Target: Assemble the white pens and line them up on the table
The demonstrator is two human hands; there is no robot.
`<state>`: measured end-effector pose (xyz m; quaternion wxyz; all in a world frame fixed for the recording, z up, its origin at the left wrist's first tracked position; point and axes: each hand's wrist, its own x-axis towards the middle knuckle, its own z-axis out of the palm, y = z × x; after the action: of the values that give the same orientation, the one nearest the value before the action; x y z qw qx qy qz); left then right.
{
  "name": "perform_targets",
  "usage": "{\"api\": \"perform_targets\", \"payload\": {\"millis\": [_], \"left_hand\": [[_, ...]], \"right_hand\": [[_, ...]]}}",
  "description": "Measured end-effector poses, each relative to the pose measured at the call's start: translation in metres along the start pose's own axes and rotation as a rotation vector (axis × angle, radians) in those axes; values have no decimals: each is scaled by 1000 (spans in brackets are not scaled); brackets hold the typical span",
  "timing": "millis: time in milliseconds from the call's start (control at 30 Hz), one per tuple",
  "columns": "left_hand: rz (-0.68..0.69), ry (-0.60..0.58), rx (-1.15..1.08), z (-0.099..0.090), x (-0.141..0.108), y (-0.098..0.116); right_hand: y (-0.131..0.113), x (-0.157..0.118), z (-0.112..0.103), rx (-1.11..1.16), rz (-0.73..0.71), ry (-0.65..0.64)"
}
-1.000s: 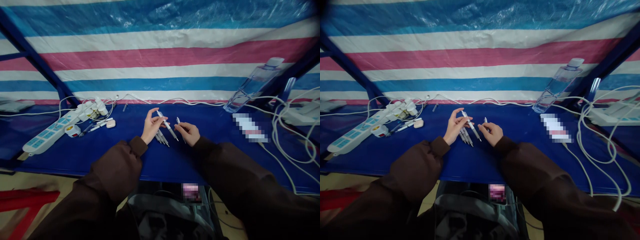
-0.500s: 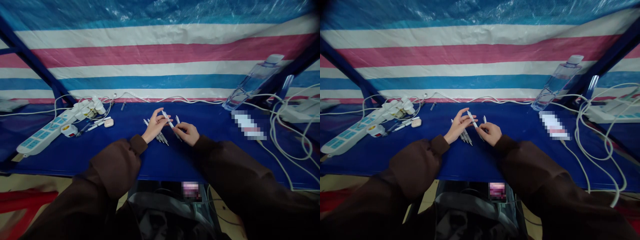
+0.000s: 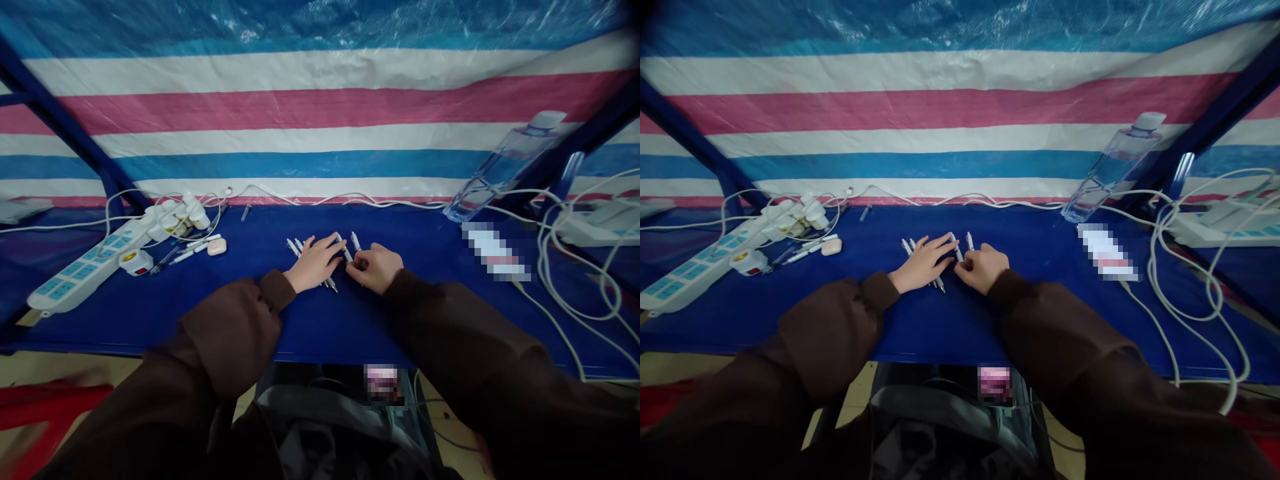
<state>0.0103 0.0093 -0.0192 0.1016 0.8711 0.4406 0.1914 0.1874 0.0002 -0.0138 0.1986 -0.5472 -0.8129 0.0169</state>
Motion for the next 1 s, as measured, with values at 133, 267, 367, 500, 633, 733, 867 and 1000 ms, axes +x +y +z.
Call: {"api": "perform_targets", "payload": {"millis": [133, 267, 367, 500, 633, 733, 867, 1000], "left_hand": [[32, 31, 8, 4, 3, 0], [55, 60, -13, 6, 5, -1], [55, 62, 7, 8, 7, -2], [35, 42, 11, 7, 9, -3], [29, 22, -44, 4, 11, -3], [37, 17, -64, 5, 14, -4], [61, 32, -38, 7, 17, -6], [78, 26, -21, 8, 18, -7]], "right_hand": [[1, 1, 2, -28, 4, -13], [1, 1, 3, -29, 16, -15], [1, 2, 1, 5, 80, 14], [3, 5, -2, 59, 240, 9], [9, 7, -1, 74, 264, -75], [12, 8, 1, 91, 268, -104], [12, 8, 2, 122, 285, -105], [12, 7, 2, 134, 262, -86]]}}
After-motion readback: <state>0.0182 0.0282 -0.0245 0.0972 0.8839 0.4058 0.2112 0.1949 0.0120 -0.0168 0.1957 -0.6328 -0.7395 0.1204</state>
